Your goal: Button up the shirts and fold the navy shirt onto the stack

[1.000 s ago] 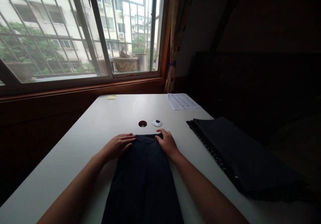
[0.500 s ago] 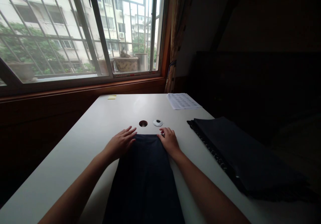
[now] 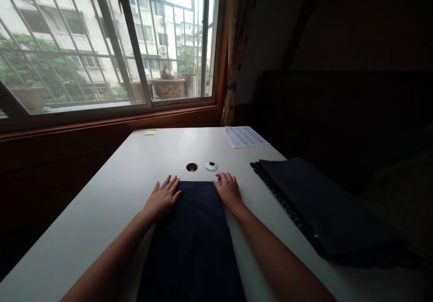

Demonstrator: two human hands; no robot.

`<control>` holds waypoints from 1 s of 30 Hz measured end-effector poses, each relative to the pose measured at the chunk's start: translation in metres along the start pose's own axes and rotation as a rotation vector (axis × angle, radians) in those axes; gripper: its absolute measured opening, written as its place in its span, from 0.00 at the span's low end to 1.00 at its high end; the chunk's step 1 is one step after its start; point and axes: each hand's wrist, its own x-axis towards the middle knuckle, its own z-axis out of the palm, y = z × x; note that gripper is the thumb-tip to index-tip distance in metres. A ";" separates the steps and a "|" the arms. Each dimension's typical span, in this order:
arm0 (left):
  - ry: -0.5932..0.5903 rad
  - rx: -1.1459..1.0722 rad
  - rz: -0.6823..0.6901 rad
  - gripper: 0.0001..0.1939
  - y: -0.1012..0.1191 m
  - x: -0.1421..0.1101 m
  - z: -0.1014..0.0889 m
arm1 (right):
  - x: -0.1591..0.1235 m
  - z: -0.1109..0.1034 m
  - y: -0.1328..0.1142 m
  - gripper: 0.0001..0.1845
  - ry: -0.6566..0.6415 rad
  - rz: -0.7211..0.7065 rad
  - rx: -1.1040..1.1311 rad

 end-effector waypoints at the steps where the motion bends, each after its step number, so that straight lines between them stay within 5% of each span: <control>1: 0.008 0.000 -0.026 0.30 -0.006 0.001 0.000 | 0.000 0.000 0.000 0.12 -0.004 0.006 0.001; 7: 0.097 0.032 -0.127 0.26 -0.030 0.002 0.002 | -0.004 0.001 0.000 0.14 -0.060 0.043 0.018; 19: 0.153 -0.026 -0.058 0.23 -0.029 -0.001 -0.008 | -0.004 0.001 -0.002 0.13 -0.097 0.123 0.093; 30: 0.176 -0.110 -0.015 0.25 -0.024 -0.004 -0.015 | -0.004 -0.008 -0.006 0.11 -0.084 0.055 0.564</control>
